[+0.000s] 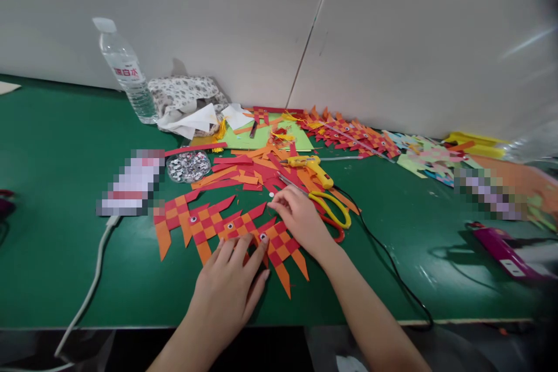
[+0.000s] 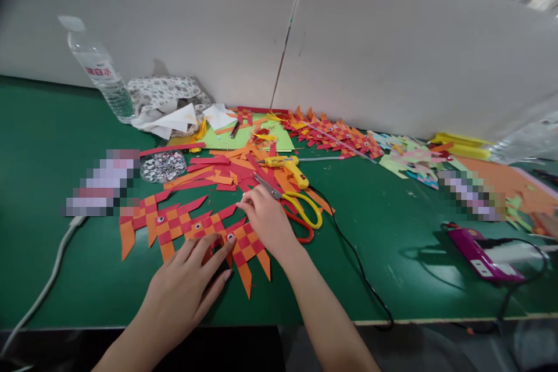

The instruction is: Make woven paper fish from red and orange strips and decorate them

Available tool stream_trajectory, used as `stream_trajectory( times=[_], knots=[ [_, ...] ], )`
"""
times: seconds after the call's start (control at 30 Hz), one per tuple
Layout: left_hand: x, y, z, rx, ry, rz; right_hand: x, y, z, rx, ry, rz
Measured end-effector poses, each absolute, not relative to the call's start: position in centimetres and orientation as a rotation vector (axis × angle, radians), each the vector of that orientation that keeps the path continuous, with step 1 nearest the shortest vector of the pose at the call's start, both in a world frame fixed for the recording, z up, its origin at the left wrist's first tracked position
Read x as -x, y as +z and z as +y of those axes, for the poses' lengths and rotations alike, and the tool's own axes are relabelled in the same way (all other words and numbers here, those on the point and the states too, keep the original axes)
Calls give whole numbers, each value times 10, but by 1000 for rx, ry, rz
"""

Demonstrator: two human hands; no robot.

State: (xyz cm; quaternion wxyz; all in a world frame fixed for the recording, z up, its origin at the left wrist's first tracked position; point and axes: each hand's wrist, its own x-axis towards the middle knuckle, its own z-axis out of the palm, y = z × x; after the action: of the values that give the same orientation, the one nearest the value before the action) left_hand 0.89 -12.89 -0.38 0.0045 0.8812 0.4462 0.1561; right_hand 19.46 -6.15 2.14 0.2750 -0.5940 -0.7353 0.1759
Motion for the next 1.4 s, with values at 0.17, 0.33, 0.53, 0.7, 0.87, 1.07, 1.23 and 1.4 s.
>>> stream_trajectory(
  times=[0.17, 0.33, 0.53, 0.7, 0.87, 1.07, 1.23, 1.4],
  knots=[
    [-9, -4, -129, -2756, 486, 1391, -203, 26, -66, 1506, 555, -2002],
    [-9, -4, -129, -2762, 472, 1392, -205, 33, -67, 1419, 467, -1647],
    [-9, -4, -129, -2779, 471, 1392, -212, 34, -64, 1314, 912, -1443],
    [-8, -5, -130, -2786, 490, 1392, -202, 27, -68, 1432, 860, -1997],
    [-9, -5, -128, -2785, 493, 1392, -191, 23, -66, 1539, 754, -2130],
    [-9, -5, -128, -2787, 500, 1385, -194, 22, -61, 1539, 634, -1916],
    [-9, -5, -129, -2789, 512, 1386, -198, 24, -67, 1432, 775, -2073],
    [-9, -5, -130, -2773, 505, 1401, -197, 24, -70, 1409, 801, -2200]
  ],
)
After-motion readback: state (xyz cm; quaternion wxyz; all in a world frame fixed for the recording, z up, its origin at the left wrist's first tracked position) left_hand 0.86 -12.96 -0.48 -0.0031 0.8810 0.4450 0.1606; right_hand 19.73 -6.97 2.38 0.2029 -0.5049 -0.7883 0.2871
